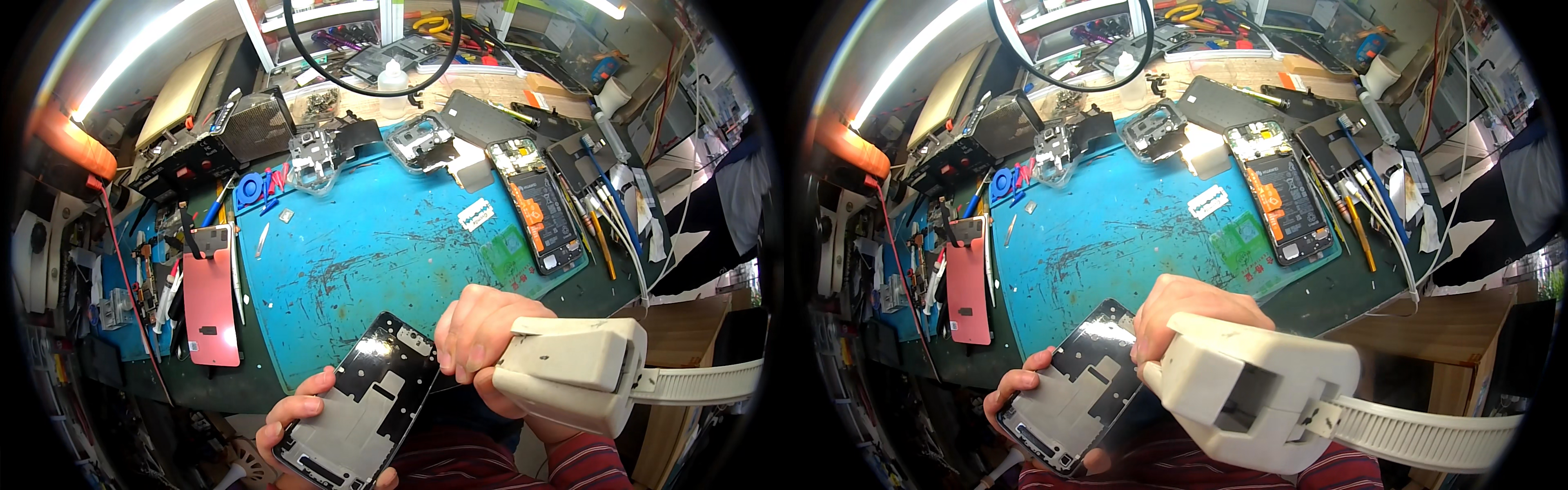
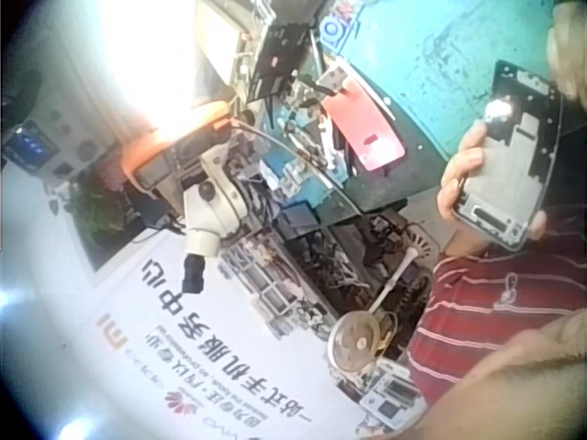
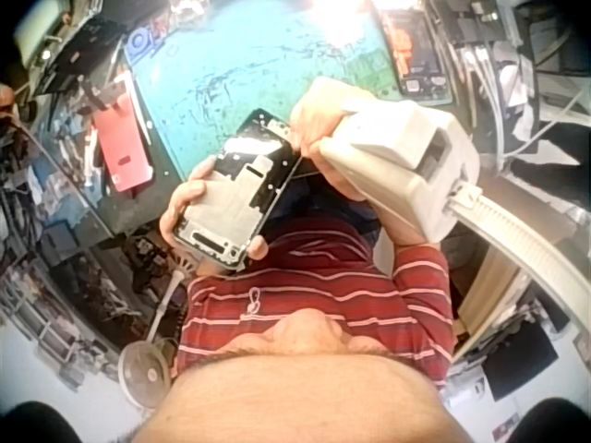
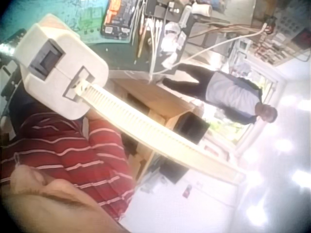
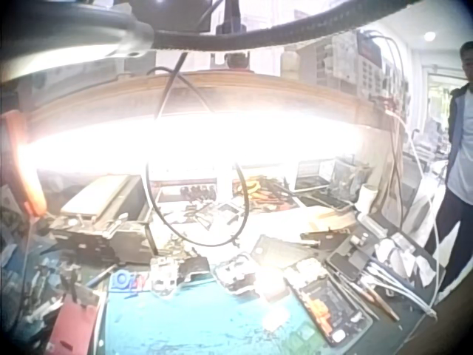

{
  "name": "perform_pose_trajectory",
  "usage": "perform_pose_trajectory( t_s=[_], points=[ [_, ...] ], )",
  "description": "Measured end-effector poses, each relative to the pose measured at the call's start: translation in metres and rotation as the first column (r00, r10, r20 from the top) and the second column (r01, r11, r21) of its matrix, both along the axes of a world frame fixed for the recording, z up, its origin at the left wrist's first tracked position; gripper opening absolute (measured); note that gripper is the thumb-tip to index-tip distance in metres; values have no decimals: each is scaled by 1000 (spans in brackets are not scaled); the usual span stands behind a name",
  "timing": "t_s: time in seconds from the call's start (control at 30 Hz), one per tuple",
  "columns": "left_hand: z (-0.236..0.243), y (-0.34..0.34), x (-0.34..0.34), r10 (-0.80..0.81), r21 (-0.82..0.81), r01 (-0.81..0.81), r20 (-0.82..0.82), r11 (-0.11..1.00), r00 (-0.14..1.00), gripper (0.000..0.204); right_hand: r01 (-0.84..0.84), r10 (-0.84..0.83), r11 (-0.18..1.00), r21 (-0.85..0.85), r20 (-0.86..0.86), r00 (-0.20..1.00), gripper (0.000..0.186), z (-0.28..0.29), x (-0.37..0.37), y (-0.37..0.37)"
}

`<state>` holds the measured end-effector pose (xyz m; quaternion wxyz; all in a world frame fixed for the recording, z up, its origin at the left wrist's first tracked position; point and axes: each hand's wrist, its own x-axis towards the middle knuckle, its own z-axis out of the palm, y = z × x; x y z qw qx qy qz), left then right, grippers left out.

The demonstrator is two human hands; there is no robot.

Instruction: The person uses a hot air gun to heat the back of a disassembled smartphone frame, likely to soften adhesive. They then use tweezers to remove small components from the frame. The task involves careful handling of delicate electronic parts.

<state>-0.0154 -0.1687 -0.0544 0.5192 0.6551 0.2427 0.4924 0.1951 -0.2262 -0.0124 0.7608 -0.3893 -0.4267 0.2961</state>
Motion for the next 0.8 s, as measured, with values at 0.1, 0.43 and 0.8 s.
perform_pose_trajectory(
  t_s=[0.1, 0.43, 0.8],
  points=[
    [5, 1, 2, -29, 8, 29, -8, 1000, 1000, 113, 5, -5, 1000, 1, 1, 1000, 18, 0, 0, 0],
    [0, 6, -4, -61, 52, 62, -19, 997, 998, 114, 7, -7, 1000, -17, 1, 1000, 18, 0, 1, -3],
    [3, 8, -5, -105, 81, 108, -39, 991, 994, 111, -23, 23, 1000, -4, 58, 998, 13, -6, 5, -5]
  ],
)
